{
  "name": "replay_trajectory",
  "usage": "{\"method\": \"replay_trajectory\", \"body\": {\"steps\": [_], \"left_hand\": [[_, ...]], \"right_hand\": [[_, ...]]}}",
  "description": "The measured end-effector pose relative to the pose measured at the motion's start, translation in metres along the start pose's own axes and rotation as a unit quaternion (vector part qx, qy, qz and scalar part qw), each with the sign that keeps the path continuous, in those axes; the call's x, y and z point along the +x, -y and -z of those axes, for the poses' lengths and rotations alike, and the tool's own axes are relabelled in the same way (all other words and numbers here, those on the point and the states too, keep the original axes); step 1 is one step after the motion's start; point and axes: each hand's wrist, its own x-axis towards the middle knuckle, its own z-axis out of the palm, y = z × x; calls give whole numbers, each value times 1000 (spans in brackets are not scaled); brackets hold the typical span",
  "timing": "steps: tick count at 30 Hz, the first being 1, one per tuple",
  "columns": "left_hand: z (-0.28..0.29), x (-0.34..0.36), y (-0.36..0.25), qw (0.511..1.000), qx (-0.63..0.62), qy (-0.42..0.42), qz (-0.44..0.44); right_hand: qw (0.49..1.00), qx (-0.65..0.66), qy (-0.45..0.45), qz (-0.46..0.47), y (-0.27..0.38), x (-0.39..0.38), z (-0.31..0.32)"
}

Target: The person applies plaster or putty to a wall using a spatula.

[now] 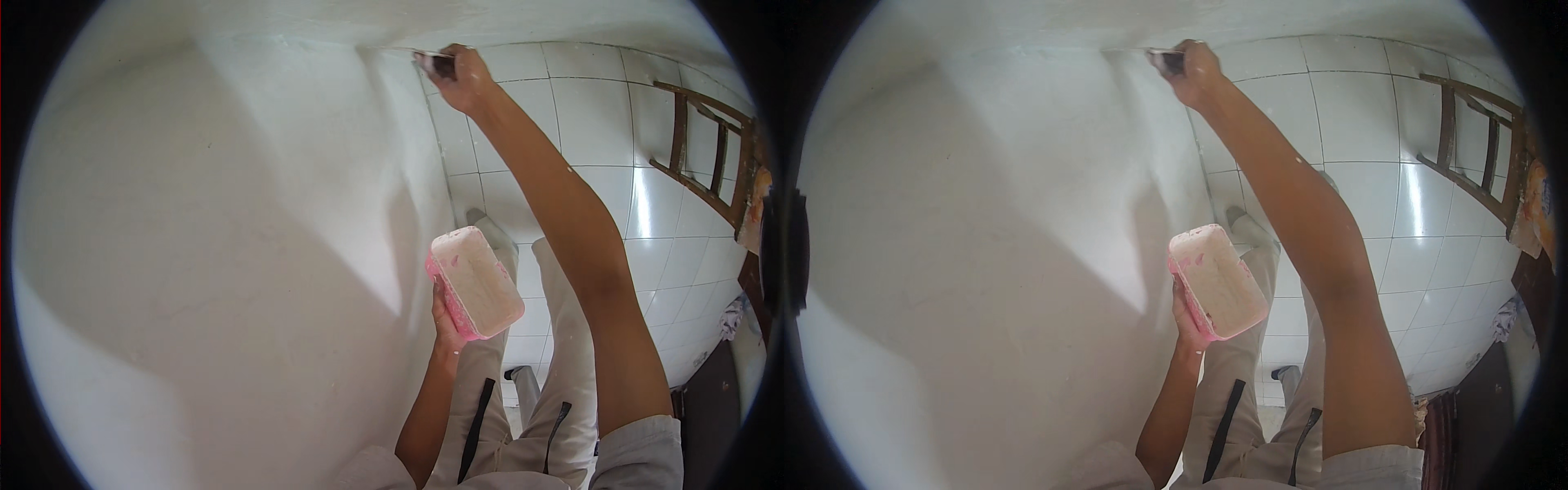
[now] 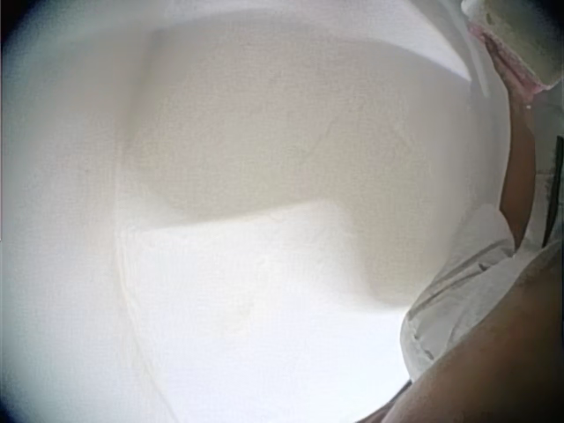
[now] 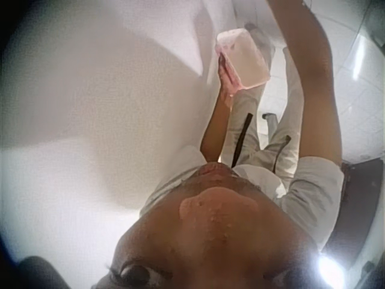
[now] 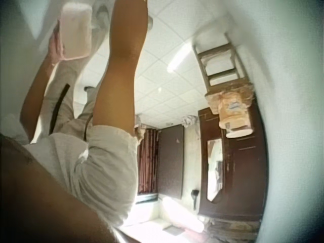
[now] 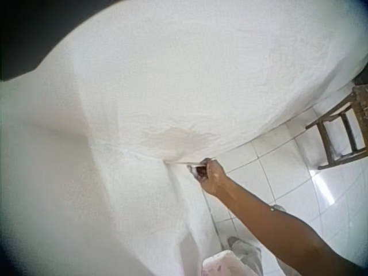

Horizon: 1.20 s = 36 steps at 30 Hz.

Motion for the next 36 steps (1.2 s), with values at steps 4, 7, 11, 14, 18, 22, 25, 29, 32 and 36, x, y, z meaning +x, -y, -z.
{"method": "replay_trajectory", "body": {"steps": [4,7,11,14,18,22,25,29,32,36], "left_hand": [[-5,3,5,1000,-1,-5,-2],[-1,2,-4,1000,4,-14,-20],[-2,2,-5,999,-19,38,6],[-2,2,-3,1000,-11,11,2],[5,5,5,999,10,-48,-16],[13,12,9,997,21,-67,-19],[11,12,12,996,33,-71,-31],[8,12,5,999,-7,-30,-25],[6,17,4,1000,1,-14,-26],[-8,13,9,1000,7,-19,-9]], "right_hand": [[986,148,77,24,42,15,-19],[983,97,118,102,52,-29,11],[974,58,136,174,35,-80,39],[980,115,108,120,0,-63,36],[971,153,151,102,-51,17,6],[988,114,61,88,-84,68,13],[995,-21,-70,63,-87,77,55],[974,-148,-46,167,-77,37,78],[890,-326,9,320,-37,8,56],[483,-651,63,582,36,13,19]]}}
